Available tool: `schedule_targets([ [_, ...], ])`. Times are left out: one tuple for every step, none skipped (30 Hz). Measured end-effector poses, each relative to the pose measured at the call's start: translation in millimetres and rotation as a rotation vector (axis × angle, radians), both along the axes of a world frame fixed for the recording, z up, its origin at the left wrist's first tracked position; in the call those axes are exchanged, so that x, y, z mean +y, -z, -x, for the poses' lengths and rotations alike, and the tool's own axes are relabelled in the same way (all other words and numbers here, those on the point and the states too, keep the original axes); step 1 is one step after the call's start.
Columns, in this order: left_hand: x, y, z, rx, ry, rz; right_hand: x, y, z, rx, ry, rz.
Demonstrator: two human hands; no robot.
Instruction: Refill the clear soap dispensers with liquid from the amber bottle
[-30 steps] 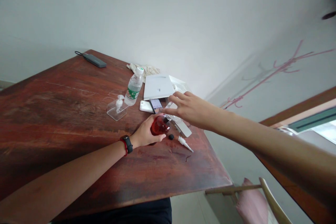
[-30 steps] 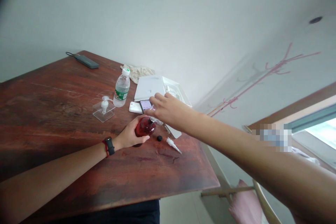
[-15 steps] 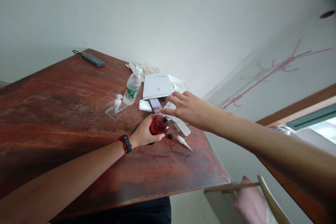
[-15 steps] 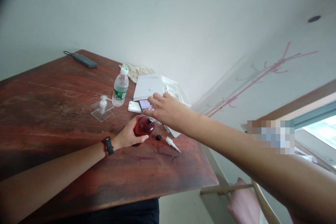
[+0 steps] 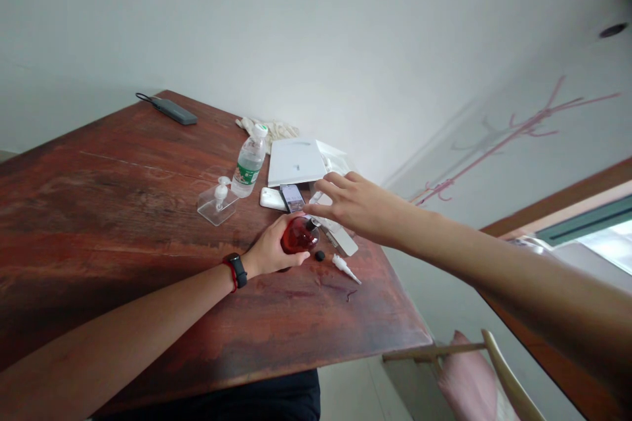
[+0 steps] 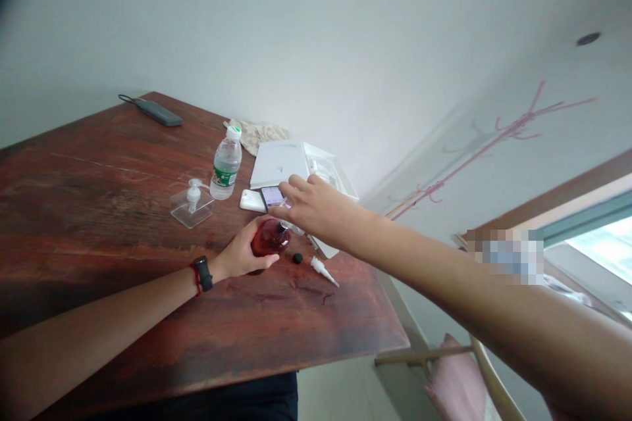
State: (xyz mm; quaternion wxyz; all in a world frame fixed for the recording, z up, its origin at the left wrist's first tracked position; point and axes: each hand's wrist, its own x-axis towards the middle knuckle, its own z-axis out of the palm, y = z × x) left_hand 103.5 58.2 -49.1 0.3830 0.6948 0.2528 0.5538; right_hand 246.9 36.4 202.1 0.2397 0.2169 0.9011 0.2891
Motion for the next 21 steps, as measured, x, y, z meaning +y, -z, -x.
schedule_targets([
  [0.1, 0.4, -0.2, -0.007, 0.001, 0.007, 0.3, -0.4, 0.3, -0.007, 0.006, 0.006],
  [0.0, 0.4, -0.2, -0.011, 0.001, 0.012, 0.4, -0.5, 0.5, -0.011, 0.01, 0.01],
  [-0.4, 0.2, 0.0, -0.01, 0.001, 0.013, 0.2, -0.3, 0.6, -0.011, 0.01, 0.012],
  [-0.9, -0.4, 0.4, -0.005, -0.002, 0.01, -0.1, 0.2, 0.4, -0.008, 0.006, 0.009],
  [-1.6, -1.1, 1.0, 0.004, -0.007, 0.004, -0.7, 1.1, 0.0, -0.002, -0.002, 0.004],
  [-2.2, -1.9, 1.6, 0.015, -0.013, -0.003, -1.4, 2.1, -0.5, 0.006, -0.012, -0.005],
  [-2.9, -2.6, 2.1, 0.026, -0.019, -0.011, -2.1, 3.1, -1.2, 0.012, -0.021, -0.014],
  [-3.3, -3.1, 2.5, 0.035, -0.025, -0.016, -2.7, 4.0, -1.8, 0.016, -0.029, -0.022],
  [-3.5, -3.4, 2.6, 0.041, -0.029, -0.021, -3.1, 4.7, -2.5, 0.015, -0.033, -0.028],
  [-3.5, -3.4, 2.6, 0.045, -0.032, -0.025, -3.1, 5.2, -3.0, 0.012, -0.034, -0.029],
  [-3.2, -3.2, 2.4, 0.046, -0.033, -0.029, -2.9, 5.4, -3.3, 0.008, -0.031, -0.028],
  [-2.7, -2.7, 2.0, 0.046, -0.034, -0.033, -2.3, 5.3, -3.6, 0.004, -0.027, -0.025],
  [-2.1, -2.1, 1.7, 0.042, -0.035, -0.038, -1.6, 5.2, -3.7, 0.002, -0.024, -0.022],
  [-1.6, -1.5, 1.3, 0.036, -0.035, -0.043, -0.8, 5.0, -3.7, 0.002, -0.023, -0.018],
  [-1.0, -1.0, 1.0, 0.028, -0.037, -0.048, -0.2, 4.8, -3.7, 0.003, -0.025, -0.016],
  [-0.6, -0.5, 0.8, 0.021, -0.038, -0.051, 0.2, 4.6, -3.6, 0.005, -0.027, -0.016],
  [-0.4, -0.2, 0.7, 0.017, -0.038, -0.052, 0.3, 4.5, -3.6, 0.006, -0.03, -0.017],
  [-0.4, 0.0, 0.7, 0.015, -0.036, -0.05, 0.2, 4.4, -3.5, 0.006, -0.031, -0.019],
  [-0.6, 0.0, 0.7, 0.018, -0.031, -0.047, -0.1, 4.3, -3.5, 0.004, -0.03, -0.021],
  [-0.9, -0.1, 0.7, 0.022, -0.026, -0.04, -0.4, 4.2, -3.4, 0.002, -0.029, -0.022],
  [-1.3, -0.2, 0.7, 0.019, -0.021, -0.029, -0.6, 4.2, -3.3, 0.002, -0.028, -0.023],
])
